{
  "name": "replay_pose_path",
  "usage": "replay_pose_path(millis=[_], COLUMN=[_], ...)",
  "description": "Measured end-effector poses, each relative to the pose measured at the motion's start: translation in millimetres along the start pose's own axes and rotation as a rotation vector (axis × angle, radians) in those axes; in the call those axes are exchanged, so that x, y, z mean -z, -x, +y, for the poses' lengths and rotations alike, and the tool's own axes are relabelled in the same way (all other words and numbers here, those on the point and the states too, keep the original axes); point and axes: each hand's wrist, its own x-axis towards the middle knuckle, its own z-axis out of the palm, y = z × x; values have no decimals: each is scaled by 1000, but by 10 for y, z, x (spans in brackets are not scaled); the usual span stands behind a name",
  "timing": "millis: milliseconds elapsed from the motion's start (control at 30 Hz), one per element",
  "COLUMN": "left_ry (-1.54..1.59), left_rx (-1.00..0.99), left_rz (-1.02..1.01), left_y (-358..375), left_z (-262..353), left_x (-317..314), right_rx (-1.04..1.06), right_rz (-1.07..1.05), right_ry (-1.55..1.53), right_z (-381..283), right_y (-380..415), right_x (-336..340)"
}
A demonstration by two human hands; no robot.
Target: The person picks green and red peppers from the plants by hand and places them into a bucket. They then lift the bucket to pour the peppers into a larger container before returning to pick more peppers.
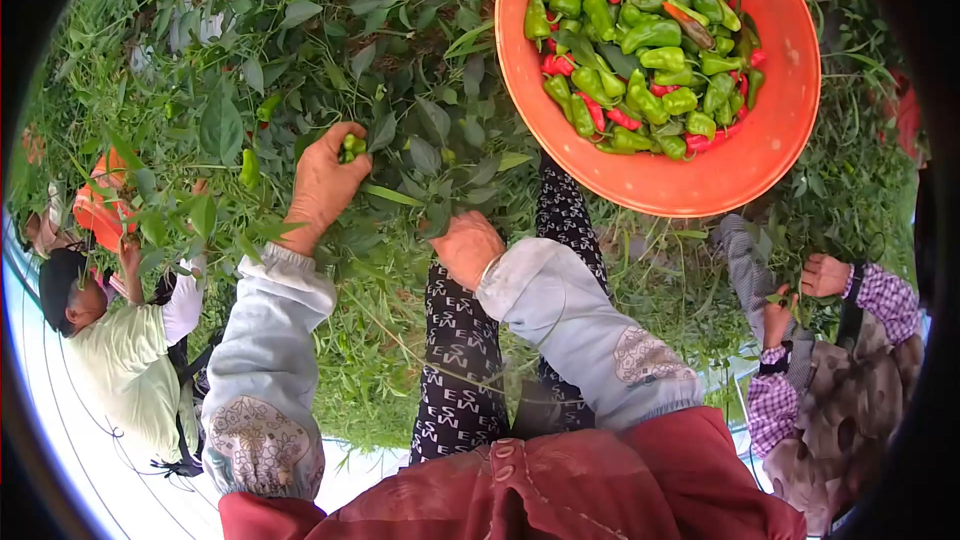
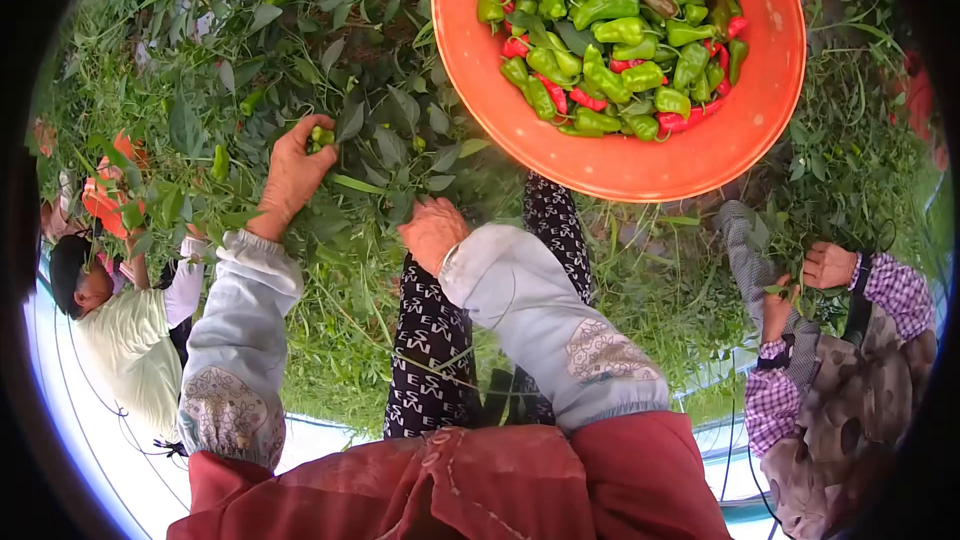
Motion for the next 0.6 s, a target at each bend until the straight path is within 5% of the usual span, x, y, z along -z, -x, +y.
replay_pose_path(millis=[67, 267, 433, 500, 533, 600], left_ry=[161, -42, -151, -170, -170, 11], left_rx=[31, -330, -417, -557, -557, -183], left_rz=[33, 246, -17, -147, -149, -83], left_y=[82, 485, 837, 902, 863, 672], left_z=[-101, 225, 396, 517, 550, 614], left_x=[-52, -162, -172, -199, -154, -92], right_rx=[50, 53, 155, 13, 12, -35], right_rz=[12, -39, -82, -49, -49, 0], right_ry=[23, 65, 49, -151, -152, -111], right_z=[7, -47, 129, 118, 106, 0], right_y=[15, 43, 151, 140, 147, 140], right_x=[72, 111, -29, -91, -121, -33])
